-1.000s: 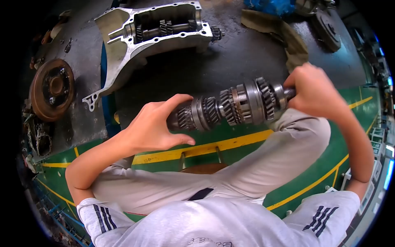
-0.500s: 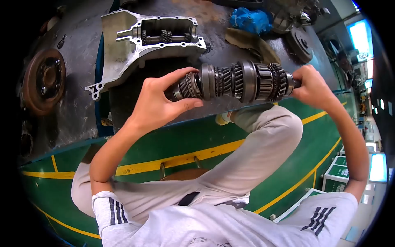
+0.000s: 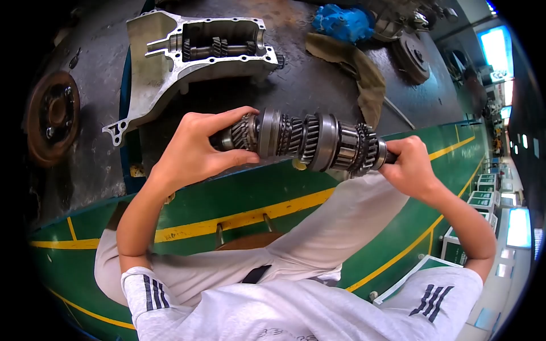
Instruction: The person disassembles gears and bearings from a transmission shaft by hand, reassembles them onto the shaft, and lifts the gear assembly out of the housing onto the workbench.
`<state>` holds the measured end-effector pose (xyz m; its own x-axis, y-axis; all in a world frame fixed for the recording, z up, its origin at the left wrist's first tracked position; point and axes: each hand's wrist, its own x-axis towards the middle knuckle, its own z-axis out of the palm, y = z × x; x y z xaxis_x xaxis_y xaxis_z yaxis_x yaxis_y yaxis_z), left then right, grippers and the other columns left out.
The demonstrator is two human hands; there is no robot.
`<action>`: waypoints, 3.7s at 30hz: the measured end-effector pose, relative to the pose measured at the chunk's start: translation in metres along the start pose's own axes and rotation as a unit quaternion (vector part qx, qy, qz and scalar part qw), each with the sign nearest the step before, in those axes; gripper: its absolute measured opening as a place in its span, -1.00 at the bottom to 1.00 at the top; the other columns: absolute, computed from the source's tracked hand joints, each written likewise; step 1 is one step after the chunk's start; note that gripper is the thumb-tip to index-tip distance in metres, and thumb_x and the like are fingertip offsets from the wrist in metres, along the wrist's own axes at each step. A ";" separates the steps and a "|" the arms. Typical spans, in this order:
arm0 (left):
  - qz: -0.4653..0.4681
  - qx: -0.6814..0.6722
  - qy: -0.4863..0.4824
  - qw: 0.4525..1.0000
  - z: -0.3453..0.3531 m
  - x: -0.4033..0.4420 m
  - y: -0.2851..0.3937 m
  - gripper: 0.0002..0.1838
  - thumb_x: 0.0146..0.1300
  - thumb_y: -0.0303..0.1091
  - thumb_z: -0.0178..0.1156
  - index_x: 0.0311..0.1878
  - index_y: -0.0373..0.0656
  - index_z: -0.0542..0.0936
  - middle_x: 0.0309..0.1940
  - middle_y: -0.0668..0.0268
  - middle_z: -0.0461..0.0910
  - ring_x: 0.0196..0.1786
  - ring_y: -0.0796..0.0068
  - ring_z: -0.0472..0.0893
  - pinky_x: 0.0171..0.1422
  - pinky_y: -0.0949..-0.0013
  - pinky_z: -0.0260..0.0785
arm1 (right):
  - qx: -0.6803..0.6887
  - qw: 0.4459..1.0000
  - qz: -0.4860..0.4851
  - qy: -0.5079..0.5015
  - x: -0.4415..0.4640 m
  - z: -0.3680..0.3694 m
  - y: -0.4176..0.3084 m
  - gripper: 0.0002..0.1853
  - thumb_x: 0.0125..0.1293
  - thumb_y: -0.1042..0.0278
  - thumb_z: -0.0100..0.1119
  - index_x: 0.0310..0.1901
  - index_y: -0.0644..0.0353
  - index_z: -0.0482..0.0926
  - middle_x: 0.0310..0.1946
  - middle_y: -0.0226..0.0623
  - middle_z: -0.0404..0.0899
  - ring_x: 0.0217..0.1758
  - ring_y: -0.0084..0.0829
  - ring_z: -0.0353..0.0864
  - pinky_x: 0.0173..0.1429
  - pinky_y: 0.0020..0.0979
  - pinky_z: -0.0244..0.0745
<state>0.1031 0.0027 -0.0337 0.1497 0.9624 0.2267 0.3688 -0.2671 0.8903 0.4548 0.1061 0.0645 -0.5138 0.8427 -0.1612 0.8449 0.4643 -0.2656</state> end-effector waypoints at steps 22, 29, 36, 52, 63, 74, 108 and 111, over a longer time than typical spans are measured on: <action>-0.013 0.049 0.060 0.997 -0.026 -0.001 0.051 -0.18 -0.14 -0.27 0.70 0.24 -0.37 0.62 -0.02 -0.01 0.76 -0.10 0.32 0.78 0.06 0.34 0.59 | -0.149 0.968 -0.178 0.098 0.061 -0.077 -0.051 -0.76 -0.11 0.38 0.38 -0.53 0.40 0.57 -0.57 0.17 0.46 -0.40 0.22 0.43 -0.28 -0.06 0.33; -0.012 0.283 0.061 0.957 -0.115 0.063 0.067 -0.25 -0.09 -0.16 0.64 0.17 -0.36 0.61 -0.13 0.11 0.72 -0.14 0.34 0.72 0.02 0.26 0.56 | 0.051 0.965 -0.228 0.119 0.166 -0.040 -0.033 -0.77 -0.10 0.43 0.39 -0.46 0.45 0.63 -0.69 -0.03 0.45 -0.63 -0.40 0.44 -0.41 -0.23 0.37; -0.121 0.250 0.015 0.960 -0.146 0.104 0.014 -0.23 -0.07 -0.19 0.63 0.22 -0.32 0.58 -0.08 0.09 0.71 -0.07 0.35 0.72 0.08 0.26 0.52 | -0.067 0.944 -0.251 0.202 0.232 0.003 -0.039 -0.82 -0.07 0.40 0.32 -0.44 0.35 0.69 -0.49 0.16 0.62 -0.34 0.13 0.67 -0.25 -0.05 0.57; -0.157 0.346 0.032 0.924 -0.137 0.113 -0.004 -0.30 0.02 -0.18 0.64 0.21 -0.22 0.59 -0.41 0.12 0.70 -0.31 0.36 0.71 -0.15 0.29 0.49 | 0.031 0.951 -0.267 0.155 0.282 0.046 -0.049 -0.86 -0.07 0.52 0.26 -0.43 0.35 0.70 -0.49 0.16 0.65 -0.35 0.15 0.69 -0.19 -0.05 0.65; -0.054 0.275 0.021 0.960 -0.157 0.098 0.005 -0.33 0.07 -0.77 0.35 0.30 -0.14 0.53 -0.20 0.18 0.67 -0.09 0.30 0.72 0.10 0.26 0.56 | 0.128 0.957 -0.229 0.129 0.271 0.063 -0.038 -0.81 -0.11 0.49 0.26 -0.40 0.37 0.72 -0.51 0.16 0.59 -0.44 0.11 0.63 -0.29 -0.13 0.54; 0.123 0.358 0.196 0.904 -0.162 0.065 -0.051 -0.41 -0.12 -0.45 0.68 0.05 -0.20 0.64 0.04 0.26 0.71 0.06 0.36 0.70 0.11 0.32 0.53 | 0.109 0.942 -0.281 0.149 0.273 0.059 -0.043 -0.80 -0.13 0.47 0.29 -0.41 0.37 0.70 -0.52 0.15 0.56 -0.45 0.13 0.57 -0.31 -0.15 0.50; 0.140 0.010 0.379 0.915 -0.162 0.067 -0.071 -0.88 0.51 -0.57 0.19 0.03 -0.39 0.57 -0.05 0.02 0.74 0.04 0.21 0.77 0.17 0.04 0.75 | 0.098 0.940 -0.318 0.081 0.276 0.046 -0.059 -0.79 -0.10 0.65 0.43 -0.36 0.43 0.65 -0.54 -0.03 0.61 -0.50 -0.34 0.55 -0.30 -0.36 0.49; 0.116 0.025 0.379 0.918 -0.162 0.063 -0.071 -0.87 0.52 -0.55 0.18 0.04 -0.38 0.58 -0.07 0.02 0.74 0.02 0.21 0.77 0.15 0.05 0.75 | 0.093 0.937 -0.331 0.064 0.276 0.043 -0.060 -0.75 -0.10 0.62 0.45 -0.31 0.43 0.66 -0.48 -0.01 0.63 -0.46 -0.27 0.60 -0.26 -0.35 0.52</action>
<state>-0.0617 0.0907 -0.0184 -0.4446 0.6326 0.6341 0.4521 -0.4526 0.7686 0.2563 0.2990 -0.0049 -0.8840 0.4180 0.2093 0.3006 0.8512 -0.4303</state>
